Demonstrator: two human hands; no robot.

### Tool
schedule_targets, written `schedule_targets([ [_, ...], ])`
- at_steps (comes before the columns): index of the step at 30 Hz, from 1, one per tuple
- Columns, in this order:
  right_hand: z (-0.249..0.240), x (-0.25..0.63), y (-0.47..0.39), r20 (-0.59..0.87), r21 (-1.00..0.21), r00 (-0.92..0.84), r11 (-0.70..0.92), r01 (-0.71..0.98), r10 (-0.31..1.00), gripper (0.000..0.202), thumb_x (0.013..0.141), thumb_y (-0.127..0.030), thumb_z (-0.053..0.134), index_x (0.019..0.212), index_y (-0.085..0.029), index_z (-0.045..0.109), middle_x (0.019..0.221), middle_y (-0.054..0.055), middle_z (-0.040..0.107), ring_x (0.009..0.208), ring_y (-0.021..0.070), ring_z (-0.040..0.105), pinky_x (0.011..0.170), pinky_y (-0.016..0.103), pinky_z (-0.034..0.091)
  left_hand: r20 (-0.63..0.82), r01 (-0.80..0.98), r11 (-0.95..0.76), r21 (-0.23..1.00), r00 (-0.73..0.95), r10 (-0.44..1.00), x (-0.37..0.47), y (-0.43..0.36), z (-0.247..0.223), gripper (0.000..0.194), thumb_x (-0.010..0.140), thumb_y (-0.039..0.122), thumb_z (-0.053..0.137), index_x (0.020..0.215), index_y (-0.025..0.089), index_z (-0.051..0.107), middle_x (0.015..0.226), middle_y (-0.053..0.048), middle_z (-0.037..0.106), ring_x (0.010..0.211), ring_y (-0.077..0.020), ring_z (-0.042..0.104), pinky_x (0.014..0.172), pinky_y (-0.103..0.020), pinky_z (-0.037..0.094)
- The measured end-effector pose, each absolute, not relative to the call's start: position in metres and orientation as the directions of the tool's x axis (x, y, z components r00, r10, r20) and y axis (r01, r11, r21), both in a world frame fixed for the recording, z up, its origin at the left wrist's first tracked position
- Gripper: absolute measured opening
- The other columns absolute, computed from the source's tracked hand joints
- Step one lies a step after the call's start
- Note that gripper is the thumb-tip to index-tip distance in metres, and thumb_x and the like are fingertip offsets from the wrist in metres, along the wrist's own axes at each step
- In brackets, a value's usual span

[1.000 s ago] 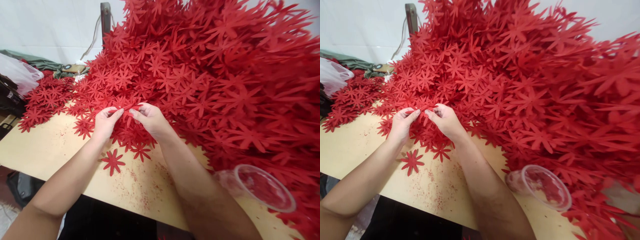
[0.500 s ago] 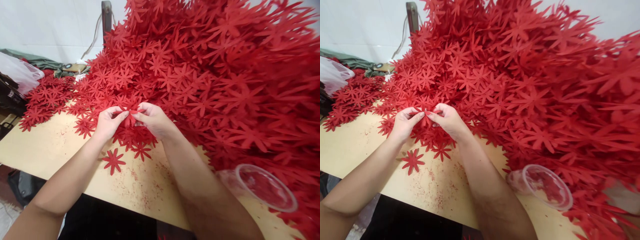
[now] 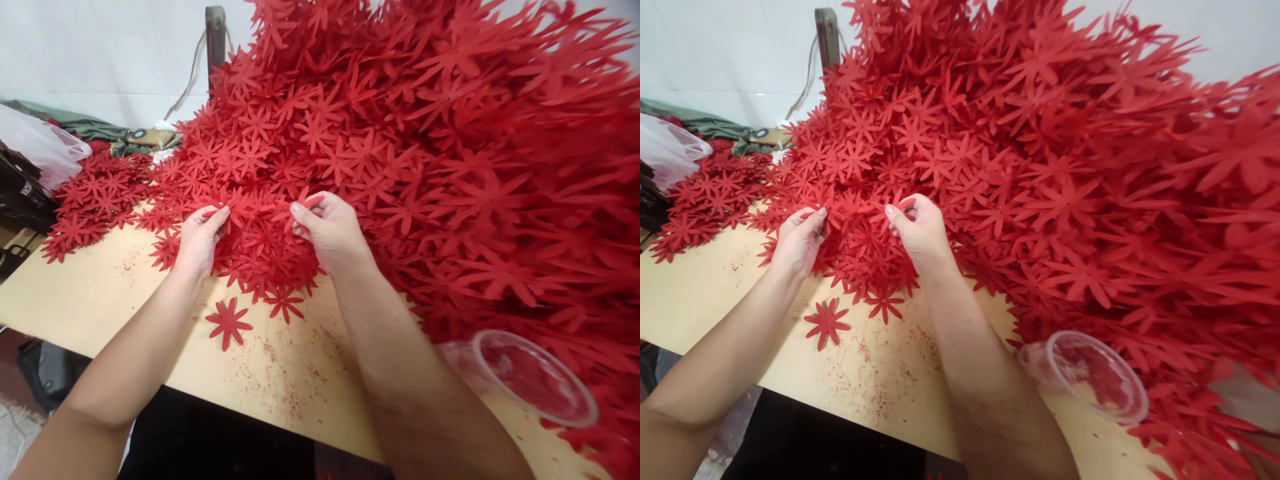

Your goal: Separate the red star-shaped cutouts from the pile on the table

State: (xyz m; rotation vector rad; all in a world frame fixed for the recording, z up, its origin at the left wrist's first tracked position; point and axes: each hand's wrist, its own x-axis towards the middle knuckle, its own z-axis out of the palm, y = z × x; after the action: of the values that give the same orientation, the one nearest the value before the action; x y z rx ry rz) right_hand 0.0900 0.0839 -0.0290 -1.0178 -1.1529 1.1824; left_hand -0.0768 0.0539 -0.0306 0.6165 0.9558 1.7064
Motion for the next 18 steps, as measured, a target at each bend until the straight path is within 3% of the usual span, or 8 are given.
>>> schedule_targets([
  [4,-0.029,0.092,0.089,0.275,-0.96,0.183,0.258,0.11,0.944,0.022,0.072,-0.013,0.06,0.066,-0.022,0.041,0.054,-0.006,0.046,0.048,0.0079,0.045,0.052,0.025,0.041,-0.034,-0.536,-0.149,0.831,-0.317,0.948,-0.076,0.054,-0.032,0.036,0.04,0.021,0.085,0.06,0.015,0.057,0.05,0.007,0.06,0.046,-0.0031,0.051,0.049,-0.015,0.04],
  [8,-0.034,0.101,0.096,0.447,-0.882,0.286,0.366,0.296,0.848,0.019,0.069,-0.011,0.057,0.07,-0.022,0.042,0.068,-0.001,0.05,0.06,0.0115,0.051,0.066,0.032,0.049,-0.018,-0.525,-0.183,0.831,-0.355,0.935,-0.077,0.056,-0.034,0.037,0.037,0.023,0.086,0.058,0.015,0.057,0.048,0.007,0.058,0.046,-0.0027,0.05,0.049,-0.015,0.04],
  [11,-0.039,0.102,0.096,0.502,-0.813,0.195,0.383,0.438,0.843,0.017,0.067,-0.017,0.062,0.081,-0.019,0.052,0.086,0.006,0.057,0.076,0.0177,0.057,0.077,0.041,0.051,-0.022,-0.484,-0.16,0.86,-0.348,0.937,-0.076,0.056,-0.035,0.036,0.039,0.023,0.086,0.059,0.015,0.058,0.049,0.008,0.058,0.047,-0.0027,0.05,0.051,-0.016,0.04],
  [14,-0.038,0.093,0.087,0.6,-0.69,0.077,0.466,0.554,0.796,0.03,0.067,-0.029,0.068,0.092,-0.016,0.059,0.103,0.012,0.06,0.101,0.0253,0.056,0.095,0.05,0.044,0.072,-0.344,-0.215,0.914,-0.384,0.921,-0.073,0.053,-0.035,0.031,0.044,0.024,0.085,0.061,0.015,0.062,0.059,0.006,0.063,0.056,-0.0041,0.055,0.058,-0.017,0.043],
  [16,-0.035,0.084,0.078,0.597,-0.688,-0.02,0.524,0.502,0.802,0.032,0.071,-0.036,0.066,0.095,-0.016,0.061,0.104,0.012,0.062,0.104,0.0248,0.057,0.097,0.049,0.043,0.14,-0.244,-0.251,0.937,-0.397,0.907,-0.07,0.051,-0.035,0.026,0.048,0.024,0.083,0.062,0.015,0.063,0.063,0.005,0.064,0.059,-0.005,0.055,0.061,-0.018,0.043],
  [18,-0.031,0.075,0.068,0.515,-0.763,-0.135,0.525,0.376,0.846,0.035,0.074,-0.041,0.063,0.098,-0.016,0.06,0.101,0.01,0.065,0.096,0.0212,0.06,0.089,0.042,0.049,0.153,-0.193,-0.233,0.953,-0.36,0.92,-0.067,0.049,-0.034,0.022,0.052,0.023,0.081,0.062,0.015,0.063,0.058,0.005,0.061,0.055,-0.005,0.051,0.057,-0.018,0.041],
])
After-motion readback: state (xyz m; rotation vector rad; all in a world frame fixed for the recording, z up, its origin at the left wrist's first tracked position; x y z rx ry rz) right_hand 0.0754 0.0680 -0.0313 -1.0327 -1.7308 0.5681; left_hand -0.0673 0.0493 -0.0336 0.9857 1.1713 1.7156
